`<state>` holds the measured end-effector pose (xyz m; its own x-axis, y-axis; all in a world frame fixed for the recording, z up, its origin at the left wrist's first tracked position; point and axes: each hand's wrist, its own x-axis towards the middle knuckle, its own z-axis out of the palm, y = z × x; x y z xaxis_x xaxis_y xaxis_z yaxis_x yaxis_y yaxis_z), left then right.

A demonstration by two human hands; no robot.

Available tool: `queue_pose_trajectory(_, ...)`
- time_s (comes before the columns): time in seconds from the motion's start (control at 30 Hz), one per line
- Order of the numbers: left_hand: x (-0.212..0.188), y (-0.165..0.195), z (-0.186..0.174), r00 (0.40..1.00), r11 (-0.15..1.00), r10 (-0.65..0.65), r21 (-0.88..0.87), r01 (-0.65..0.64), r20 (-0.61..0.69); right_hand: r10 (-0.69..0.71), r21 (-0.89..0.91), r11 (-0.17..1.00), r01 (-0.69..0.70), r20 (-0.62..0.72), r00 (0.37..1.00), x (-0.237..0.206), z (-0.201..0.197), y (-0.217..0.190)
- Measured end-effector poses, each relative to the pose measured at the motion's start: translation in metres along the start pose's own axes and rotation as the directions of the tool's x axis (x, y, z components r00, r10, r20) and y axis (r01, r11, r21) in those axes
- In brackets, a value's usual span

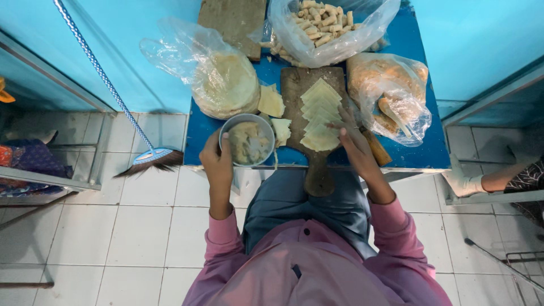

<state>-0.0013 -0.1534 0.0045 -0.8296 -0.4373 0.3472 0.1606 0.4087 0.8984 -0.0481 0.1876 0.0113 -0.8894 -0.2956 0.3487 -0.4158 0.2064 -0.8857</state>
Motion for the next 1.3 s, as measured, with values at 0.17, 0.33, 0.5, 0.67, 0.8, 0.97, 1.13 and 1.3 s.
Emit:
queue_pose_trajectory(0.17,-0.006,0.031,0.004,0.886,0.873,0.417,0.357,-0.331,-0.2,-0.04,-0.319,0.948,-0.009,-0.146,0.989,0.006,-0.006,0.005)
queue_pose_trajectory(0.33,-0.045,0.054,0.034,0.76,0.775,0.625,0.254,-0.578,-0.177,-0.193,-0.565,0.825,0.018,-0.252,0.948,0.003,-0.003,0.006)
queue_pose_trajectory(0.5,-0.068,0.07,0.094,0.814,0.846,0.515,-0.008,-0.533,0.267,-0.223,-0.593,0.805,0.023,-0.265,0.938,0.005,0.0,0.011)
queue_pose_trajectory(0.67,-0.058,0.073,0.124,0.819,0.837,0.439,0.162,-0.523,0.37,-0.206,-0.562,0.827,0.014,-0.28,0.938,0.006,-0.004,0.01)
queue_pose_trajectory(0.8,-0.059,0.074,0.132,0.825,0.832,0.408,0.212,-0.512,0.391,-0.176,-0.535,0.845,-0.02,-0.314,0.933,0.005,-0.007,0.006)
queue_pose_trajectory(0.97,-0.056,0.075,0.137,0.835,0.854,0.387,0.19,-0.485,0.392,-0.16,-0.519,0.854,-0.041,-0.335,0.929,0.005,-0.008,0.005)
queue_pose_trajectory(1.13,-0.053,0.076,0.138,0.828,0.857,0.39,0.169,-0.487,0.403,-0.129,-0.487,0.871,-0.061,-0.348,0.928,0.003,-0.01,0.004)
queue_pose_trajectory(1.3,-0.05,0.075,0.137,0.812,0.853,0.422,0.126,-0.506,0.404,-0.179,-0.395,0.916,0.066,-0.257,0.95,0.001,-0.014,0.003)
